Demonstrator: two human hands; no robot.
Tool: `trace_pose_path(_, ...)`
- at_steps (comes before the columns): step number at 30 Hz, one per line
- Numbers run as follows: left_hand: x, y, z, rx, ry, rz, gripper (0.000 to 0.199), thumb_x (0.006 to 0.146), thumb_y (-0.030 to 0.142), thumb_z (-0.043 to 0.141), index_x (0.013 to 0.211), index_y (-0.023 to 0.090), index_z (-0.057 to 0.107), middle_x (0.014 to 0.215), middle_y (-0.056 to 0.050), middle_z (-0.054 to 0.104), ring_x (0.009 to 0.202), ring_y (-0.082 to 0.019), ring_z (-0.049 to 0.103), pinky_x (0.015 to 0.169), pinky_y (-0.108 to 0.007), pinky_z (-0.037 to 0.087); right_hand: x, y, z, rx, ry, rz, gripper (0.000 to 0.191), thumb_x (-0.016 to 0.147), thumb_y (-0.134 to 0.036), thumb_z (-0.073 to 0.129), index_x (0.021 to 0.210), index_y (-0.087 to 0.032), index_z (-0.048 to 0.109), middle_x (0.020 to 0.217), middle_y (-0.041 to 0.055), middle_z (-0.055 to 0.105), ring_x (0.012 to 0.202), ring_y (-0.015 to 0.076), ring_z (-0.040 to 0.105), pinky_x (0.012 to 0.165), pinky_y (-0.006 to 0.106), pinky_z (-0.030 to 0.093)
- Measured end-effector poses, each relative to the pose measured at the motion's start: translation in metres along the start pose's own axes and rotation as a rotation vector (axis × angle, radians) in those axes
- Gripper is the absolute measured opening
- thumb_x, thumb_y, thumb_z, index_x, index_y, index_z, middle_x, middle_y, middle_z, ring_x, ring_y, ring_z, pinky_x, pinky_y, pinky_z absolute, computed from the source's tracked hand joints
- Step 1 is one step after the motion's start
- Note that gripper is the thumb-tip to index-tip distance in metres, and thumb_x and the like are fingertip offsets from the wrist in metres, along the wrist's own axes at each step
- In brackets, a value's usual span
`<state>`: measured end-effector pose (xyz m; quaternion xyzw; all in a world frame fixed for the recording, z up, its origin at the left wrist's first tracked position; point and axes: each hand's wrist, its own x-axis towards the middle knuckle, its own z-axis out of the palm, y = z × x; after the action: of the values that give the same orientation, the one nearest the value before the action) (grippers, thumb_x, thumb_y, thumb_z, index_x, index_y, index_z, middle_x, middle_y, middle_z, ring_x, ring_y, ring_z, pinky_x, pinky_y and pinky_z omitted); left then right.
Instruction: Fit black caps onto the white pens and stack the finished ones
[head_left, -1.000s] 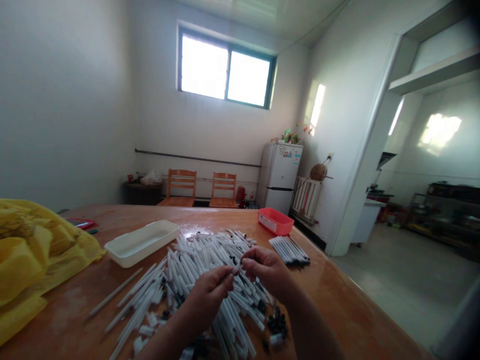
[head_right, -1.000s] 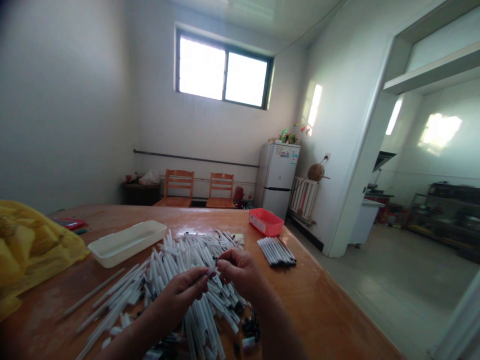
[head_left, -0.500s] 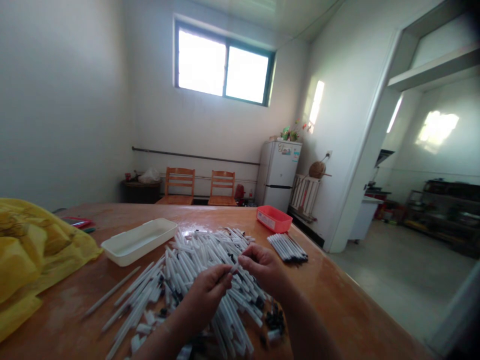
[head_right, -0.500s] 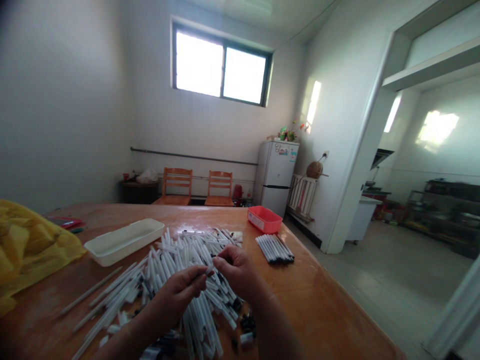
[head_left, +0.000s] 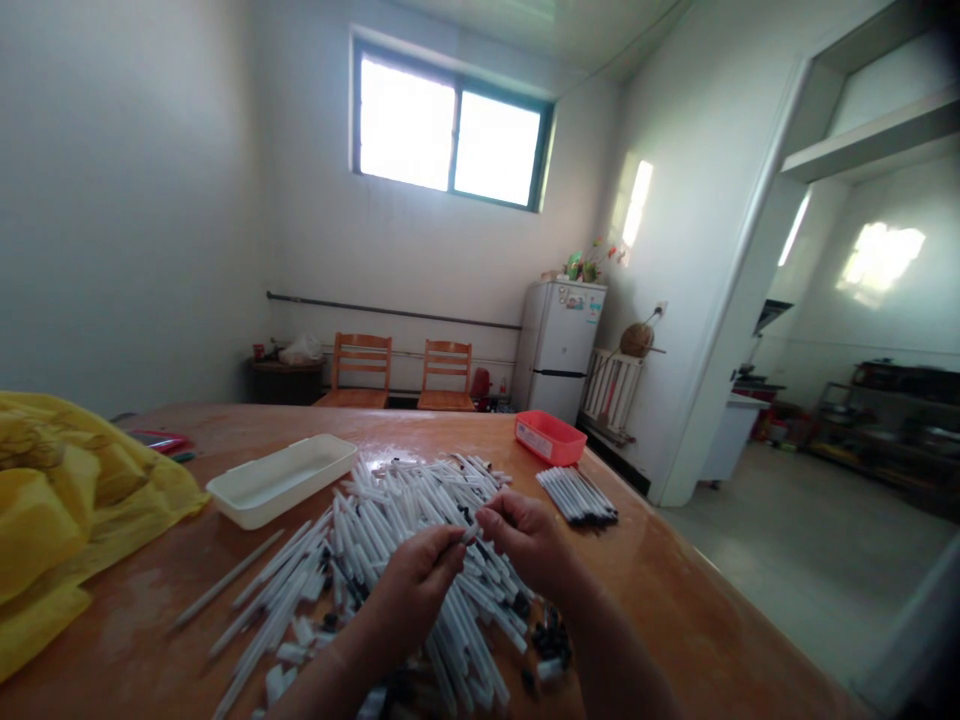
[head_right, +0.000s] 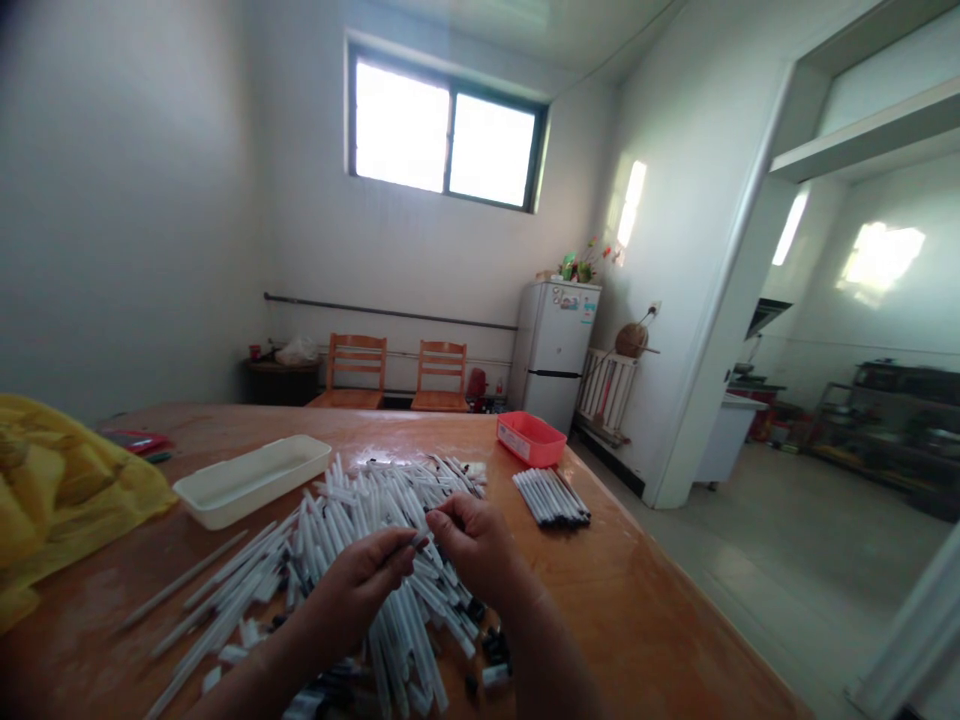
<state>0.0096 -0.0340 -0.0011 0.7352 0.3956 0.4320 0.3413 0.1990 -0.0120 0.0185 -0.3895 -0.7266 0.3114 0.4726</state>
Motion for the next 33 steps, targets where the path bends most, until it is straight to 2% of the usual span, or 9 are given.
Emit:
trace_pose_path(5, -0.0004, 0.001, 0.0016, 0.031, 0.023, 0.028, 0.024, 0.093, 0.036, 0.054, 0.095, 0.02, 0.071, 0.088, -0.006, 0.067, 0.084, -0.021, 0.059, 0.079, -0.03, 0.043, 0.0023, 0.0091, 0.0028, -0.201, 0.117, -0.047, 0.044, 0.091, -0.047, 0.06, 0.059, -0.019, 0.046, 0.057, -0.0044, 0.041, 0.056, 0.0107, 0.037, 0.053, 0.025, 0.027)
trace_pose_path(9, 0.0001, -0.0013, 0.0026, 0.029, 0.013, 0.016, 0.026, 0.095, 0.036, 0.05, 0.097, 0.019, 0.07, 0.084, -0.005, 0.067, 0.079, -0.02, 0.058, 0.074, -0.029, 0.043, 0.0019, 0.0061, 0.0019, -0.056, 0.025, -0.004, 0.039, 0.096, -0.048, 0.05, 0.072, -0.018, 0.058, 0.062, -0.0029, 0.049, 0.058, 0.0116, 0.044, 0.053, 0.024, 0.031)
trace_pose_path(12, 0.0, -0.0021, 0.0021, 0.029, 0.005, 0.014, 0.026, 0.096, 0.036, 0.049, 0.096, 0.019, 0.069, 0.083, -0.004, 0.067, 0.078, -0.019, 0.058, 0.073, -0.028, 0.044, 0.0001, 0.0026, 0.0014, 0.007, -0.031, 0.009, 0.033, 0.096, -0.045, 0.052, 0.082, -0.017, 0.064, 0.066, -0.0018, 0.055, 0.06, 0.0123, 0.049, 0.054, 0.024, 0.035)
trace_pose_path(18, -0.0002, -0.0011, 0.0022, 0.044, 0.004, 0.025, 0.025, 0.095, 0.036, 0.051, 0.096, 0.018, 0.069, 0.087, -0.005, 0.066, 0.082, -0.02, 0.058, 0.077, -0.029, 0.044, 0.0019, 0.0091, 0.005, -0.148, 0.09, -0.012, 0.046, 0.093, -0.05, 0.055, 0.061, -0.017, 0.052, 0.057, -0.0041, 0.044, 0.055, 0.0103, 0.04, 0.052, 0.024, 0.029)
trace_pose_path(21, 0.0, -0.0024, 0.0027, 0.037, -0.003, 0.025, 0.027, 0.096, 0.036, 0.05, 0.102, 0.018, 0.069, 0.088, -0.005, 0.067, 0.082, -0.02, 0.058, 0.077, -0.029, 0.044, 0.0027, 0.0087, 0.0042, -0.048, 0.028, 0.017, 0.042, 0.097, -0.05, 0.048, 0.073, -0.017, 0.06, 0.063, -0.0018, 0.055, 0.057, 0.0116, 0.049, 0.053, 0.024, 0.034)
trace_pose_path(24, -0.0001, -0.0034, 0.0025, 0.03, -0.003, 0.023, 0.029, 0.097, 0.036, 0.049, 0.105, 0.019, 0.07, 0.085, -0.004, 0.066, 0.079, -0.019, 0.058, 0.075, -0.029, 0.044, 0.0014, 0.005, 0.0021, 0.04, -0.025, 0.022, 0.035, 0.097, -0.046, 0.05, 0.085, -0.017, 0.065, 0.069, -0.0002, 0.061, 0.061, 0.0128, 0.054, 0.056, 0.024, 0.039)
trace_pose_path(26, -0.0003, -0.0028, 0.0022, 0.03, 0.0, 0.027, 0.028, 0.096, 0.035, 0.05, 0.106, 0.019, 0.071, 0.086, -0.004, 0.067, 0.08, -0.019, 0.058, 0.076, -0.029, 0.044, 0.0003, 0.0037, 0.0017, 0.003, -0.014, 0.009, 0.033, 0.095, -0.044, 0.054, 0.08, -0.017, 0.064, 0.065, -0.0012, 0.058, 0.06, 0.0122, 0.051, 0.055, 0.023, 0.038)
trace_pose_path(30, -0.0006, -0.0002, 0.0018, 0.032, 0.006, 0.031, 0.026, 0.095, 0.035, 0.052, 0.104, 0.019, 0.071, 0.089, -0.005, 0.067, 0.084, -0.02, 0.059, 0.078, -0.029, 0.043, 0.0008, 0.0054, 0.0042, -0.129, 0.083, -0.018, 0.042, 0.093, -0.047, 0.057, 0.064, -0.017, 0.055, 0.058, -0.0033, 0.048, 0.056, 0.0107, 0.043, 0.053, 0.023, 0.032)
trace_pose_path(33, -0.0006, -0.0006, 0.0023, 0.021, -0.003, 0.018, 0.027, 0.096, 0.036, 0.051, 0.102, 0.019, 0.07, 0.087, -0.005, 0.066, 0.081, -0.019, 0.058, 0.075, -0.029, 0.044, 0.0017, 0.0047, 0.0042, -0.091, 0.06, -0.01, 0.044, 0.096, -0.048, 0.05, 0.067, -0.017, 0.057, 0.061, -0.0021, 0.052, 0.057, 0.0113, 0.047, 0.053, 0.023, 0.034)
